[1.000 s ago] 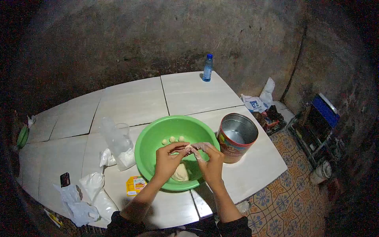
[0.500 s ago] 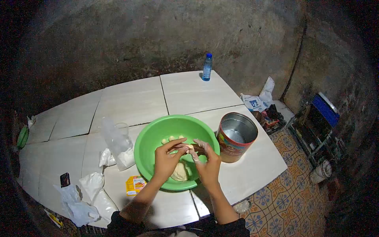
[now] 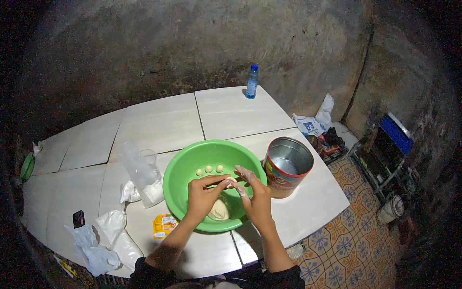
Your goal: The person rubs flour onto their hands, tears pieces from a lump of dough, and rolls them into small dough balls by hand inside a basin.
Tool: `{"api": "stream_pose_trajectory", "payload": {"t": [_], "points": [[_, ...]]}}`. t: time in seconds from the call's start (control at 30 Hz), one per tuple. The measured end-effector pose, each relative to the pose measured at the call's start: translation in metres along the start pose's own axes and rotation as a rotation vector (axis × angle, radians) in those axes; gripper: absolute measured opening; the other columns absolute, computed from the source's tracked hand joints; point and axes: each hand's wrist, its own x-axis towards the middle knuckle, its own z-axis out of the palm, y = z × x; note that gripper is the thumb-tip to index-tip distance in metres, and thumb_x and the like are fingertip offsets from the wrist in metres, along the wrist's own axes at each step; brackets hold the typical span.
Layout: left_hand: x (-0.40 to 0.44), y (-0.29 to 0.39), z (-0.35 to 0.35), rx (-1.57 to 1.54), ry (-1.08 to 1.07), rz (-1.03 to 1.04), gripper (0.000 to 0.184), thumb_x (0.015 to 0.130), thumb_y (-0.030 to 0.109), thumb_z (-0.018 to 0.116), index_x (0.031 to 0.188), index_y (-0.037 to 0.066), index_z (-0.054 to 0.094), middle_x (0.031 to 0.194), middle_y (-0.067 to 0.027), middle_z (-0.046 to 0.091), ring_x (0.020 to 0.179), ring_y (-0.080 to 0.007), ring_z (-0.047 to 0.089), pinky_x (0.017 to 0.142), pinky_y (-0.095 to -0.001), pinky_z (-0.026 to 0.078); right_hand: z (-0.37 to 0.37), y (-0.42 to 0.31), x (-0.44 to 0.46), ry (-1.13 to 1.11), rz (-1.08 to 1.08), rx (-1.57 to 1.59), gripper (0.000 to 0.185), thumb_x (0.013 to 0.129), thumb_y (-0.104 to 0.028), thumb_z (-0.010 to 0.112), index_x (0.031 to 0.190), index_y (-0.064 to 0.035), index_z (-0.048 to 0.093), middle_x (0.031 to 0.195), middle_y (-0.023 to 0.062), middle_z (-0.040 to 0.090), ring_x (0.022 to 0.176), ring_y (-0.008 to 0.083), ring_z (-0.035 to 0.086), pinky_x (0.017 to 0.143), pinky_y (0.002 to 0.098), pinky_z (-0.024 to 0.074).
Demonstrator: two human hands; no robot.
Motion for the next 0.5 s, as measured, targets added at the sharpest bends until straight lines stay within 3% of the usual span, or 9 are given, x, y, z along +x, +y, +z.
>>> {"api": "stream_pose_trajectory", "payload": {"t": [0.1,0.2,0.27,0.43,0.5], "points": [[0.0,0.001,-0.001,0.048,0.004,0.006,0.019,0.084,0.003,0.065,0.101,-0.004,0.068,0.097,-0.0141,0.069,0.083,-0.0165,0.067,0.074,-0.0301,0.058,0.001,-0.001,-0.006,0.024,0.168,0.044,0.027,0.079,-0.004,0.07,0.104,0.0034,0.065,0.094,0.0136,0.069,0.085,0.0174,0.066,0.076,0.0275,0.0499],[0.0,0.001,0.0,0.029,-0.003,-0.005,0.019,0.084,0.002,0.064,0.102,-0.004,0.067,0.098,-0.0141,0.069,0.084,-0.017,0.067,0.074,-0.0296,0.058,0.008,0.012,-0.012,0.048,0.22,0.081,0.022,0.079,-0.008,0.072,0.098,0.0009,0.068,0.089,0.013,0.07,0.079,0.0181,0.067,0.07,0.0293,0.0507],[0.001,0.003,0.0,0.007,-0.031,-0.015,0.019,0.084,0.001,0.064,0.102,-0.004,0.068,0.099,-0.0141,0.069,0.087,-0.0172,0.067,0.077,-0.0299,0.057,0.01,0.012,-0.01,0.086,0.205,0.078,0.018,0.079,-0.008,0.071,0.094,0.0009,0.07,0.086,0.012,0.07,0.074,0.0166,0.066,0.067,0.0285,0.0503],[-0.001,0.008,-0.003,-0.036,-0.157,-0.058,0.039,0.081,0.0,0.067,0.119,-0.001,0.06,0.112,-0.017,0.064,0.099,-0.0204,0.064,0.084,-0.033,0.056,0.006,0.013,-0.004,0.121,0.189,0.086,0.016,0.079,-0.009,0.071,0.092,0.0013,0.069,0.084,0.0116,0.069,0.071,0.0152,0.062,0.064,0.0265,0.0479],[-0.001,0.008,0.0,-0.021,-0.105,-0.045,0.039,0.081,0.0,0.068,0.119,-0.001,0.06,0.113,-0.0173,0.064,0.098,-0.0205,0.065,0.084,-0.0329,0.056,0.002,0.005,0.0,0.076,0.138,0.012,0.015,0.079,-0.007,0.071,0.091,0.0013,0.069,0.084,0.0121,0.068,0.07,0.0169,0.062,0.064,0.0273,0.0477]]}}
